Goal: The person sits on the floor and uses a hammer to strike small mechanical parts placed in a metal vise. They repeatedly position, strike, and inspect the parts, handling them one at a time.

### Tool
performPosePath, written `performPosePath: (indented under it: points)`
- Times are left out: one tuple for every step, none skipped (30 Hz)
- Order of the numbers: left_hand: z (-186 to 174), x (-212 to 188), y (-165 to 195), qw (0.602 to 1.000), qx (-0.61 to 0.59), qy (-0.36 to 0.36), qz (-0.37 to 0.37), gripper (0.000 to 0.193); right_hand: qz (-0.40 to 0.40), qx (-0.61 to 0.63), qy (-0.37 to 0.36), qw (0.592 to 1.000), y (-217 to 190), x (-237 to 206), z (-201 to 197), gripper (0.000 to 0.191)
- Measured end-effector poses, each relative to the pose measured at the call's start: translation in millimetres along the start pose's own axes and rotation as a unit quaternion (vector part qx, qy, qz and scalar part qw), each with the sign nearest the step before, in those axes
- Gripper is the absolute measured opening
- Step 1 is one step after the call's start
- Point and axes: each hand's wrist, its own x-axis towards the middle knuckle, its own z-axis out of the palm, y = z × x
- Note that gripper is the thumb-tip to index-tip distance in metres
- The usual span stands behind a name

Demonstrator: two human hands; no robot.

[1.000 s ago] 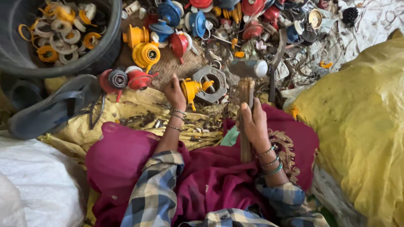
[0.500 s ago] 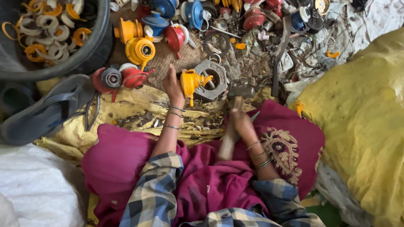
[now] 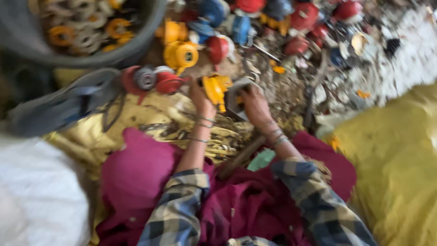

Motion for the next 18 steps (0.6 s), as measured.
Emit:
performPosePath:
  points:
    - [1, 3, 1, 0.999, 0.0, 0.028, 0.018, 0.024, 0.037, -0.001, -0.066, 0.997, -2, 5, 0, 0.047]
    - [1, 6, 3, 0.998, 0.033, 0.033, 0.051, 0.027, -0.029, -0.026, -0.011, 0.999, -2, 10, -1, 0.04]
    - [3, 7, 6, 0.994, 0.068, 0.04, 0.081, 0.031, -0.091, -0.05, 0.043, 0.994, 1, 13, -2, 0.034]
    - [3, 7, 8, 0.988, 0.104, 0.047, 0.107, 0.035, -0.055, -0.082, -0.019, 0.995, 6, 15, -4, 0.025]
    - [1, 9, 8, 0.98, 0.15, 0.068, 0.11, 0.039, -0.015, -0.116, -0.081, 0.99, 9, 20, -11, 0.015]
    - [0, 9, 7, 0.97, 0.196, 0.087, 0.11, 0.044, -0.023, -0.19, -0.096, 0.977, 9, 25, -23, 0.01]
    - [-1, 8, 8, 0.958, 0.242, 0.106, 0.108, 0.049, -0.03, -0.263, -0.11, 0.958, 6, 31, -39, 0.008]
    - [-2, 7, 7, 0.96, 0.242, 0.098, 0.099, 0.052, -0.023, -0.243, -0.097, 0.965, 0, 39, -57, 0.01]
    - [-4, 5, 7, 0.962, 0.242, 0.088, 0.091, 0.055, -0.016, -0.221, -0.083, 0.972, -10, 47, -78, 0.012]
    - [-5, 4, 6, 0.963, 0.242, 0.078, 0.084, 0.059, -0.055, -0.154, -0.047, 0.985, -22, 53, -103, 0.01]
    - [-6, 3, 5, 0.961, 0.252, 0.086, 0.078, 0.058, -0.093, -0.085, -0.011, 0.992, -36, 58, -128, 0.008]
    - [-7, 3, 5, 0.958, 0.263, 0.094, 0.072, 0.059, -0.161, -0.012, 0.121, 0.979, -52, 63, -150, 0.01]
    - [-9, 4, 4, 0.954, 0.274, 0.102, 0.065, 0.059, -0.147, 0.111, 0.18, 0.966, -68, 64, -170, 0.02]
    - [-10, 5, 3, 0.956, 0.265, 0.102, 0.075, 0.057, -0.129, 0.232, 0.236, 0.935, -81, 62, -186, 0.031]
    - [-12, 7, 2, 0.958, 0.256, 0.1, 0.085, 0.056, -0.093, 0.274, 0.267, 0.919, -90, 55, -198, 0.035]
    - [-14, 8, 0, 0.96, 0.248, 0.095, 0.091, 0.055, -0.093, 0.263, 0.286, 0.917, -94, 53, -206, 0.034]
    - [-15, 10, -2, 0.957, 0.252, 0.109, 0.091, 0.055, -0.092, 0.252, 0.305, 0.914, -91, 47, -209, 0.033]
    - [-17, 11, -3, 0.955, 0.256, 0.121, 0.087, 0.056, -0.125, 0.187, 0.308, 0.925, -82, 45, -209, 0.027]
